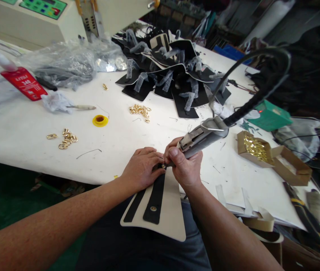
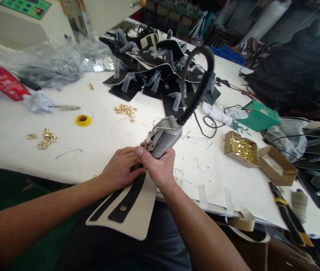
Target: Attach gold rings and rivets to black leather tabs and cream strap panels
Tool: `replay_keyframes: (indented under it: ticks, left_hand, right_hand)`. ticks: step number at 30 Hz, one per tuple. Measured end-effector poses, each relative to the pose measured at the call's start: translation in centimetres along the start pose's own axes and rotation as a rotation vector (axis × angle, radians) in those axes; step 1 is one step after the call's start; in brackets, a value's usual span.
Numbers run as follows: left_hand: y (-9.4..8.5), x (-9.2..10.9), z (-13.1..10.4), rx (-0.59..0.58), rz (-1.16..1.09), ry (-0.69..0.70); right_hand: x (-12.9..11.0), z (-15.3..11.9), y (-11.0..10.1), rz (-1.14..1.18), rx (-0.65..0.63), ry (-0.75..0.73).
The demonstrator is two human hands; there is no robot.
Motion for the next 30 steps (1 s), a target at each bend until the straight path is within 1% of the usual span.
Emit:
replay_keyframes:
  ticks: [5,10,16,24,28,30]
  left_hand:
    - [0.23,-0.12,-0.09,0.015,0.001,0.005]
    - [0.25,-0.09,-0.09,0.032,0.006,0.016]
    - [0.26,0.01,-0.13,0.038,0.023,0.005]
    - [0.37,-0.16,-0.15,0.032,0.007,0.017]
    - [0.36,-0.11,-0.15,0.036,0.025,0.005]
    - [0.33,-0.06,-0.16,0.035,0.027,-0.001]
  right_hand:
    - [-0.21,-0.08,-0.08,-0.029,-0.044,0.004]
    - [-0.24,-0.08,-0.04,0.005,-0.088,-0.039]
    - [-0.27,-0.16,-0.12,-0.041,-0.101,-0.063]
    - [0.14,0.15,-0.28,-0.026,-0.117,-0.092]
    - [0.09,0.09,-0.31,-0.051,-0.187,-0.088]
    - [0.13,0.07,-0.34,-0.053,-0.201,-0.091]
Point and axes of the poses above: each hand's wrist, its own z-axis towards the middle knuckle, its own y-axis out of the palm, x = y × z, the point moved 1 cm from there along z, towards the middle knuckle, and after that the axes turned 11 degrees about x, right-handed, at the moved point
